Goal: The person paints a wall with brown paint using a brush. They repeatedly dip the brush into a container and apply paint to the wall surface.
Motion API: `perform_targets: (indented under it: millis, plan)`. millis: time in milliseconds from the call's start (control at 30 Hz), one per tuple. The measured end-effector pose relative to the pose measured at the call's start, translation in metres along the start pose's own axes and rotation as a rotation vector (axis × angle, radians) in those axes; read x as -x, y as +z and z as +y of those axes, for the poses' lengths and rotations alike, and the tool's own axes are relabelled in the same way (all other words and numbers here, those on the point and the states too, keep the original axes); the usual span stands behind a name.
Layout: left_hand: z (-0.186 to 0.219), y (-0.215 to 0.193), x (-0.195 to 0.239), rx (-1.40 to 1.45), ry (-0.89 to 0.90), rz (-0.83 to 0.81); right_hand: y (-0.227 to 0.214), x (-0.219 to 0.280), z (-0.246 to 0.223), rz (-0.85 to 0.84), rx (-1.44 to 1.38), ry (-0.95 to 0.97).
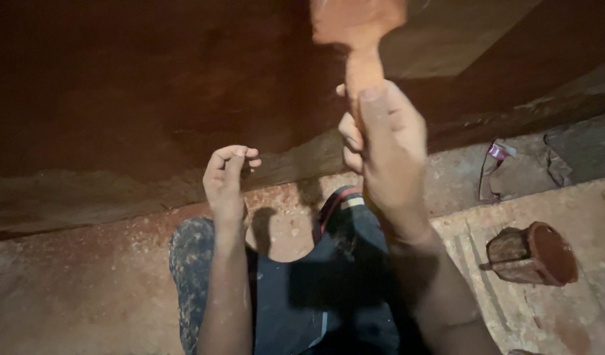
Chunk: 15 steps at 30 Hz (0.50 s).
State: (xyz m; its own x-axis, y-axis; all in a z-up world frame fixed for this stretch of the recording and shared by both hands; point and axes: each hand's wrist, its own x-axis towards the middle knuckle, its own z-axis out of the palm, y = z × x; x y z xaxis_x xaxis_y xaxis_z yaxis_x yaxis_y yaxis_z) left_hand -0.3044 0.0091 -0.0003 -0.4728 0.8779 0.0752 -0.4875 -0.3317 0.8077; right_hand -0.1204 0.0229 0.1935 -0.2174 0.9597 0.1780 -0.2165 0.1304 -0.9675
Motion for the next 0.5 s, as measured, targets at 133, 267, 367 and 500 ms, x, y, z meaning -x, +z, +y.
perform_targets:
  millis: [133, 267, 367, 500]
  plan:
    - [-0.004, -0.001, 0.003, -0.008, -0.029, 0.01, -0.015, 0.0, 0.043, 0.068, -0.019, 0.041]
    - [-0.007, 0.0, -0.001, 0.009, -0.013, 0.035, -0.041, 0.025, 0.193, 0.162, 0.032, 0.419]
    - [-0.01, -0.003, 0.001, 0.06, 0.002, 0.013, -0.072, 0.062, 0.279, 0.301, 0.014, 0.91]
    - [-0.017, -0.002, -0.001, 0.025, -0.03, 0.016, -0.095, 0.068, 0.271, 0.209, 0.094, 0.63]
